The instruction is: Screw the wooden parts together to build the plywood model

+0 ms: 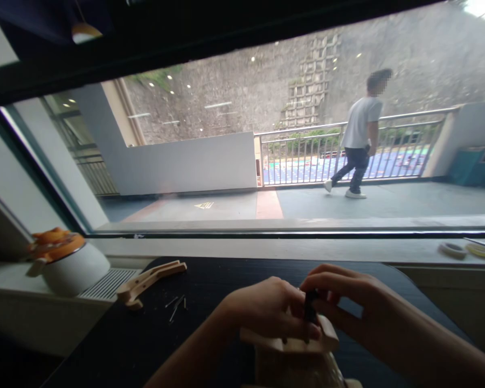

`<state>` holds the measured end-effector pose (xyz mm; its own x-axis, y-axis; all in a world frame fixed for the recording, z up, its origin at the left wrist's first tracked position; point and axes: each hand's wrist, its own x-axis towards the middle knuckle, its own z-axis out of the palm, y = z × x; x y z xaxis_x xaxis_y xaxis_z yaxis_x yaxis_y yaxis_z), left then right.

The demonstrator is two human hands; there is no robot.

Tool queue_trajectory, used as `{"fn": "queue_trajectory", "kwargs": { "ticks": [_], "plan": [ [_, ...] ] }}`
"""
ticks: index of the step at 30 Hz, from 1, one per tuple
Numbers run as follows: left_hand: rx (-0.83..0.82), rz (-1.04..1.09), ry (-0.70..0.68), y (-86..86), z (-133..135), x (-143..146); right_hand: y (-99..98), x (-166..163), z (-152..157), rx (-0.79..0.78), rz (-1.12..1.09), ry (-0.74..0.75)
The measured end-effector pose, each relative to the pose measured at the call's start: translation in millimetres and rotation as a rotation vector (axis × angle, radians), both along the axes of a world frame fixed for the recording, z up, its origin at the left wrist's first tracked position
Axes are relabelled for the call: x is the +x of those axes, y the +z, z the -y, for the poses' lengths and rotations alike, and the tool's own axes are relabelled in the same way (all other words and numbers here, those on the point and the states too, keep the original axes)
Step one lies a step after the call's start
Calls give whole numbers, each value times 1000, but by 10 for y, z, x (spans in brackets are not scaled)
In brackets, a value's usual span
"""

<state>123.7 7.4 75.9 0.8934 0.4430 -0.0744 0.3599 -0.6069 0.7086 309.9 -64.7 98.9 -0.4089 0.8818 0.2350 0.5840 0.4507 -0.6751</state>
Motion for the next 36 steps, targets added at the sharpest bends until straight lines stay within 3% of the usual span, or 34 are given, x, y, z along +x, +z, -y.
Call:
{"fn": "queue_trajectory", "kwargs": {
  "ticks": [10,25,36],
  "plan": [
    [186,54,-57,-42,1,-38,-108,62,-84,74,19,-99],
    [240,-12,-40,-26,36,-89,-112,-137,-36,1,-8,-22],
    [270,-26,-37,-39,41,-20,-156,-66,-28,3,-36,-93]
  ]
}}
